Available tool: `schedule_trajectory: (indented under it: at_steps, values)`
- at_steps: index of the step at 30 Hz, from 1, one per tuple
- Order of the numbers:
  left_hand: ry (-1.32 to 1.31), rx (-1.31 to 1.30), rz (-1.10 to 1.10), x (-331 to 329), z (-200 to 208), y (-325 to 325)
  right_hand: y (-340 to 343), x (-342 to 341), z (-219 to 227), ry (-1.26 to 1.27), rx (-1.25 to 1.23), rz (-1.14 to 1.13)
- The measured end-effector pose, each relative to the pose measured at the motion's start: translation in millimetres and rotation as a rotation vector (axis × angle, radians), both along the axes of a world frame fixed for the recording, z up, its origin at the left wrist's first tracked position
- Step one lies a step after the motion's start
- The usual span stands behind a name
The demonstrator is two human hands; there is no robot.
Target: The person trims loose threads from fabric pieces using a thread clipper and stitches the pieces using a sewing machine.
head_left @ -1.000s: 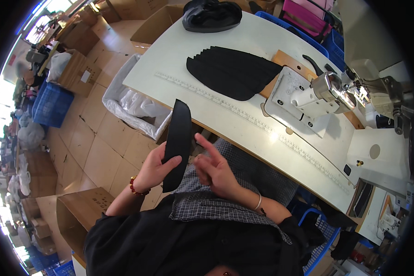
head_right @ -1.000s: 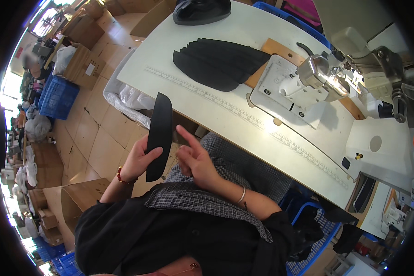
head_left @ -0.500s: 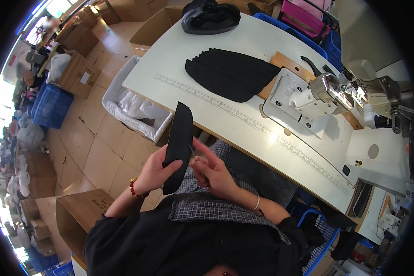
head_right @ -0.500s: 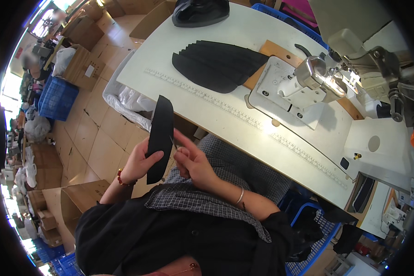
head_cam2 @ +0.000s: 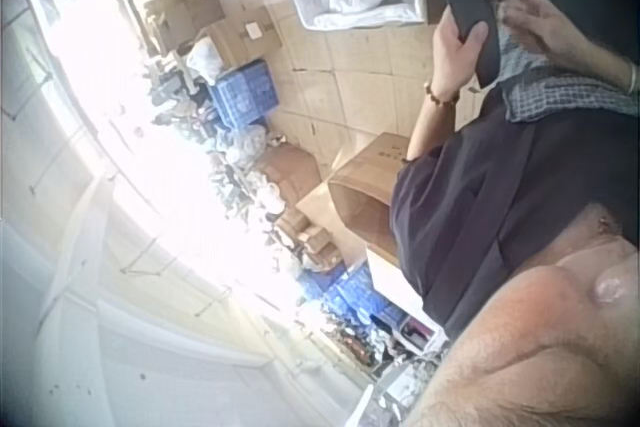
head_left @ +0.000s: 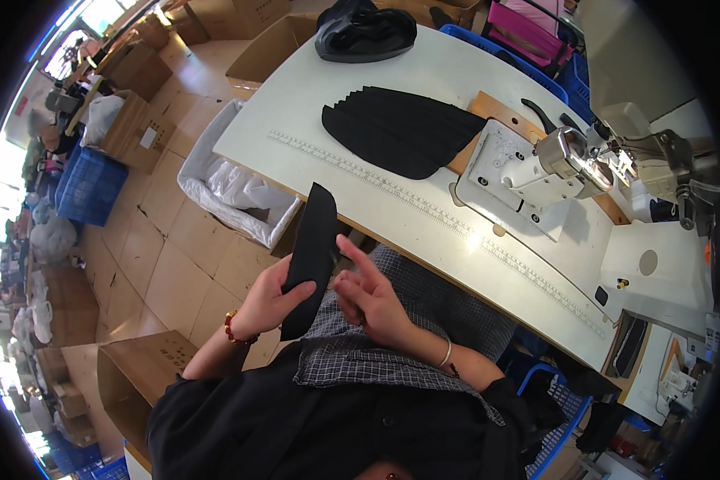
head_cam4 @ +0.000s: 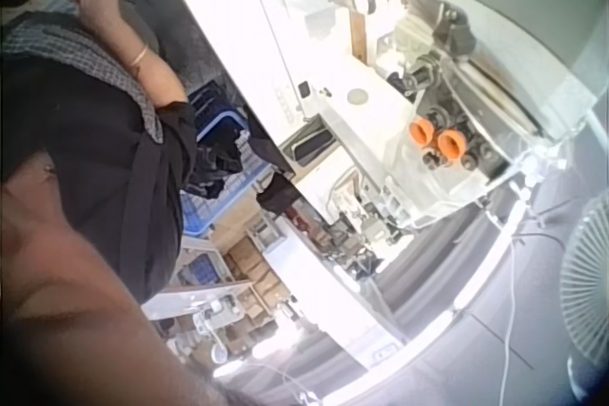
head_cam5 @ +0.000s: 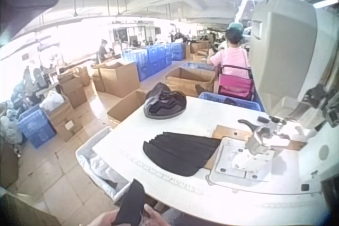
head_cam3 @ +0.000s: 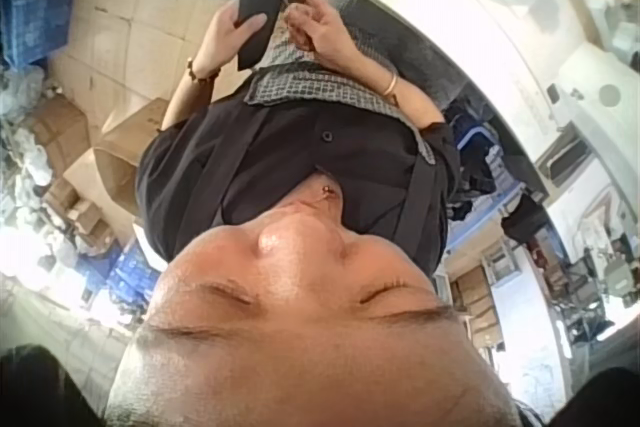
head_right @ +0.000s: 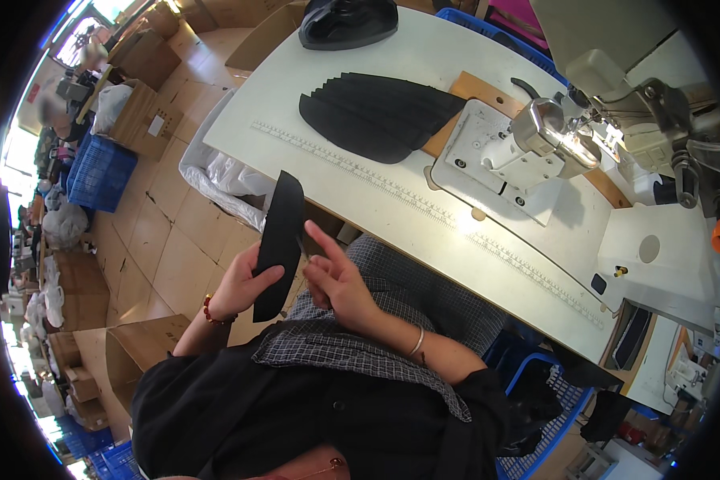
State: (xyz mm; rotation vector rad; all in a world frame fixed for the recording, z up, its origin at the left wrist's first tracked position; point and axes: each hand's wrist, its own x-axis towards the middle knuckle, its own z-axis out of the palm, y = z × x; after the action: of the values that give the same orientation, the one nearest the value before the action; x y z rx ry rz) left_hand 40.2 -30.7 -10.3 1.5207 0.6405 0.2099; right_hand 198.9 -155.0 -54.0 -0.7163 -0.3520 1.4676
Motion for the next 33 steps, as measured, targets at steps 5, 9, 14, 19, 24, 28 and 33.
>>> schedule_trajectory:
  at_steps: [5,9,14,19,24,28,33]
  values:
    - [0.006,0.112,-0.067,4,-1,4,2,-2,-3,0.014,-0.025,0.035]
    - [-0.097,0.071,0.107,16,0,4,1,-4,-5,-0.067,0.007,0.097]
    - [-0.119,0.109,0.153,22,1,3,-1,0,5,-0.309,-0.021,0.016]
    - [-0.105,0.104,0.163,21,6,3,1,-5,1,-0.438,0.060,0.005]
    - [-0.116,0.099,0.180,20,4,3,1,-5,2,-0.486,0.062,-0.016]
    - [-0.116,0.126,0.164,21,5,4,2,-7,0,-0.586,0.071,-0.066]
    - [-0.133,0.081,0.152,22,4,5,3,-7,-2,-0.731,0.105,-0.126]
